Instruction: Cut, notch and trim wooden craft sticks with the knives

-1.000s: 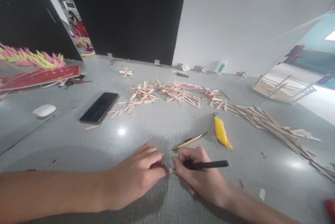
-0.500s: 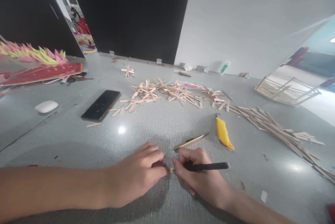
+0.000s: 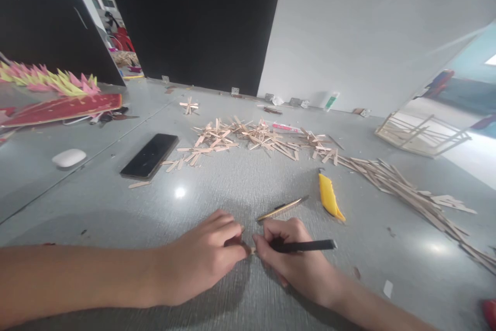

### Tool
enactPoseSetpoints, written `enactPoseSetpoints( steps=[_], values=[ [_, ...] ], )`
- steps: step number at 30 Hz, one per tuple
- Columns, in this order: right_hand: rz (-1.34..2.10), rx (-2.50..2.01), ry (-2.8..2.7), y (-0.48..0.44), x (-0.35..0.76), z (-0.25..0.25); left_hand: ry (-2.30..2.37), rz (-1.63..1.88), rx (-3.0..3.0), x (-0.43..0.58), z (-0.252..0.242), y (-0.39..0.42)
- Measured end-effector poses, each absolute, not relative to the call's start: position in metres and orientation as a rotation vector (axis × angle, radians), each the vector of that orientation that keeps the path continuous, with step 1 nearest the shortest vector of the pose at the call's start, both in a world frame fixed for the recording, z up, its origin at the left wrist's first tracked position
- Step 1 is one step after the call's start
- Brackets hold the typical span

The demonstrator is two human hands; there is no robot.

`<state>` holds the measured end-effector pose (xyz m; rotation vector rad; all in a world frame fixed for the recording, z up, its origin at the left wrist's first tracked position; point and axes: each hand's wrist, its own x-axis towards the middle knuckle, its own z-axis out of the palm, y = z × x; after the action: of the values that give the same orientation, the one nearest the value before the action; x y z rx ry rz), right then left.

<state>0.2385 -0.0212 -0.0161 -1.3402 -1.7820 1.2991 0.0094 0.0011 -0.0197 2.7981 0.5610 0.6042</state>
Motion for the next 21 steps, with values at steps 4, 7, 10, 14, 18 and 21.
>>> enactPoseSetpoints(
  steps=[4,7,10,14,18,21],
  values=[
    [1.273,-1.336,-1.818,-0.0211,0.2398,-0.0163,0.559,0.608,2.797,0.0088,-0.0210,0.0015],
    [1.268,-1.328,-1.826,-0.0203,0.2394,-0.0141,0.553,0.606,2.803,0.0085,-0.0212,0.0019],
    [1.275,-1.324,-1.820,-0.0201,0.2385,-0.0128,0.549,0.609,2.800,0.0085,-0.0204,0.0018],
    [1.303,-1.316,-1.792,-0.0205,0.2393,-0.0161,0.551,0.622,2.801,0.0092,-0.0177,0.0009],
    [1.337,-1.308,-1.752,-0.0215,0.2405,-0.0199,0.556,0.601,2.804,0.0100,-0.0163,0.0007],
    [1.333,-1.316,-1.738,-0.0215,0.2398,-0.0190,0.551,0.603,2.800,0.0096,-0.0176,0.0010]
  ],
)
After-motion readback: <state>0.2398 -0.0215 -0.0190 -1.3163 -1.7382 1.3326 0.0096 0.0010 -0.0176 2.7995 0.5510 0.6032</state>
